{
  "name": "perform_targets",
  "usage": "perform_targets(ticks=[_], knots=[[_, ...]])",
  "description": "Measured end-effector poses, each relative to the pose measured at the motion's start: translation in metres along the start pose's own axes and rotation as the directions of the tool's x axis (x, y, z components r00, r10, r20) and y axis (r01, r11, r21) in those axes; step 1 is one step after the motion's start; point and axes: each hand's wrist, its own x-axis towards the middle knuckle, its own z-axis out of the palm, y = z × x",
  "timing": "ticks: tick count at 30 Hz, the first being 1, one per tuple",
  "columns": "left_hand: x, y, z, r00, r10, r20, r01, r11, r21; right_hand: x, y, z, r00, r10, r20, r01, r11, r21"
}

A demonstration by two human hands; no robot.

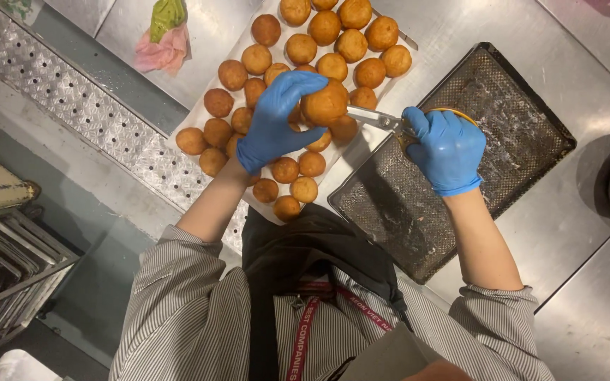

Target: Slicing open round fried donuts using scissors on a prep table.

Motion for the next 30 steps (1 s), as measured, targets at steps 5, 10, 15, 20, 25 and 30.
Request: perform_targets(ticks=[5, 10, 15, 20, 25, 30], knots=[[-0.002, -0.004, 0.008, 1.0, -0.004, 0.025, 0.004, 1.0, 0.0, 0.03, -0.021, -0.015, 0.998, 0.031, -0.063, -0.027, 0.998, 0.064], [0.02, -0.043, 0.008, 0.987, 0.101, 0.121, -0.101, 0.995, -0.007, 0.009, -0.009, 0.025, 0.999, 0.041, -0.015, -0.039, 0.99, 0.135], [0.069, -0.221, 0.024, 0.949, -0.139, -0.283, 0.149, 0.989, 0.013, 0.0, -0.001, 0.035, 0.929, 0.369, -0.011, -0.365, 0.923, 0.125], [0.09, -0.389, 0.086, 0.855, -0.401, -0.328, 0.394, 0.915, -0.091, -0.001, -0.003, 0.039, 0.909, 0.415, 0.032, -0.416, 0.906, 0.078], [0.102, -0.414, 0.104, 0.661, -0.72, -0.209, 0.749, 0.62, 0.232, -0.006, 0.004, 0.045, 0.871, 0.491, 0.034, -0.489, 0.857, 0.163], [0.11, -0.342, 0.093, 0.876, -0.441, -0.197, 0.479, 0.743, 0.467, -0.016, 0.01, 0.06, 0.819, 0.562, 0.113, -0.573, 0.81, 0.123]])
